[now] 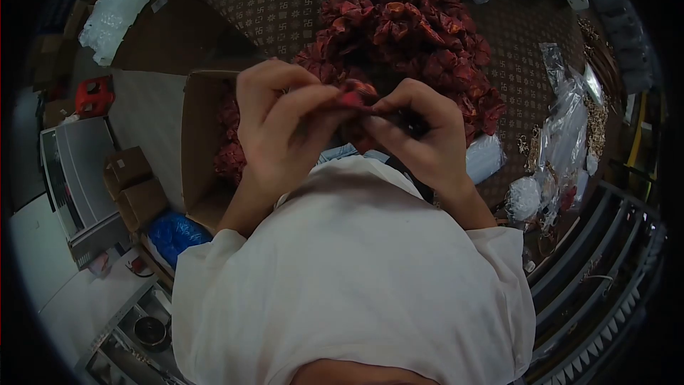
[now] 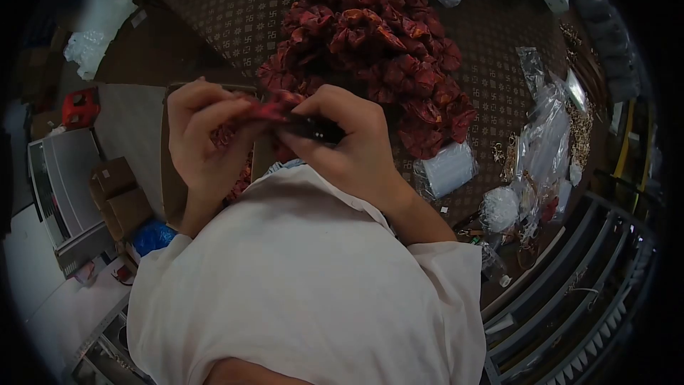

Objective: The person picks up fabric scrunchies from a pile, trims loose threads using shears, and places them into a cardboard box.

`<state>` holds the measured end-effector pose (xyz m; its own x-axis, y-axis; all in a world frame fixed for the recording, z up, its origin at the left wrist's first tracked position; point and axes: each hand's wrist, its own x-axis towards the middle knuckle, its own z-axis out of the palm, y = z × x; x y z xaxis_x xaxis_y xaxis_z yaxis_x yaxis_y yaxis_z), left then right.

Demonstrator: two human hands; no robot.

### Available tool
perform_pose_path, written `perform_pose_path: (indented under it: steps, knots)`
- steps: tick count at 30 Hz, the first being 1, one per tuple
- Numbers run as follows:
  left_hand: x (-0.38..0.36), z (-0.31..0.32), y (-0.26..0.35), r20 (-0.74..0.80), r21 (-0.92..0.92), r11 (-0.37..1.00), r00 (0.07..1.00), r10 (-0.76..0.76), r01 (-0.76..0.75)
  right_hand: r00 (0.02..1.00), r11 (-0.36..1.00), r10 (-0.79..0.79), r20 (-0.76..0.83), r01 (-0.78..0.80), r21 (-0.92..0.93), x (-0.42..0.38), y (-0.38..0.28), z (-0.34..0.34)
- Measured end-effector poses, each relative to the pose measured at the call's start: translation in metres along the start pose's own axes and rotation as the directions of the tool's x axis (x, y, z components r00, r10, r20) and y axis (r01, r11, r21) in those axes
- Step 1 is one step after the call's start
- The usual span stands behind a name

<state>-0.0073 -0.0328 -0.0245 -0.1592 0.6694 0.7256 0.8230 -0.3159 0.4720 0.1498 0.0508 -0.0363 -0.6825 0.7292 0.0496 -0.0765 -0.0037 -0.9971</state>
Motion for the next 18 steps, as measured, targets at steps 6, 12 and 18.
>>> perform_pose_path:
  steps: [6,12,18]
  knots:
    - [-0.011,0.009,0.009,0.147,-0.097,0.966,0.964,-0.223,0.238,0.987,0.991,0.096,-0.129,-0.083,0.105,0.001,0.002,0.013]
    - [-0.012,0.005,0.002,0.326,-0.321,0.786,0.841,-0.433,0.529,0.981,0.957,0.189,0.052,-0.196,0.213,0.000,-0.010,0.005]
    - [0.007,-0.014,0.016,0.651,-0.403,0.234,0.457,-0.606,0.885,0.976,0.941,-0.215,-0.031,0.198,-0.276,0.003,-0.023,-0.007]
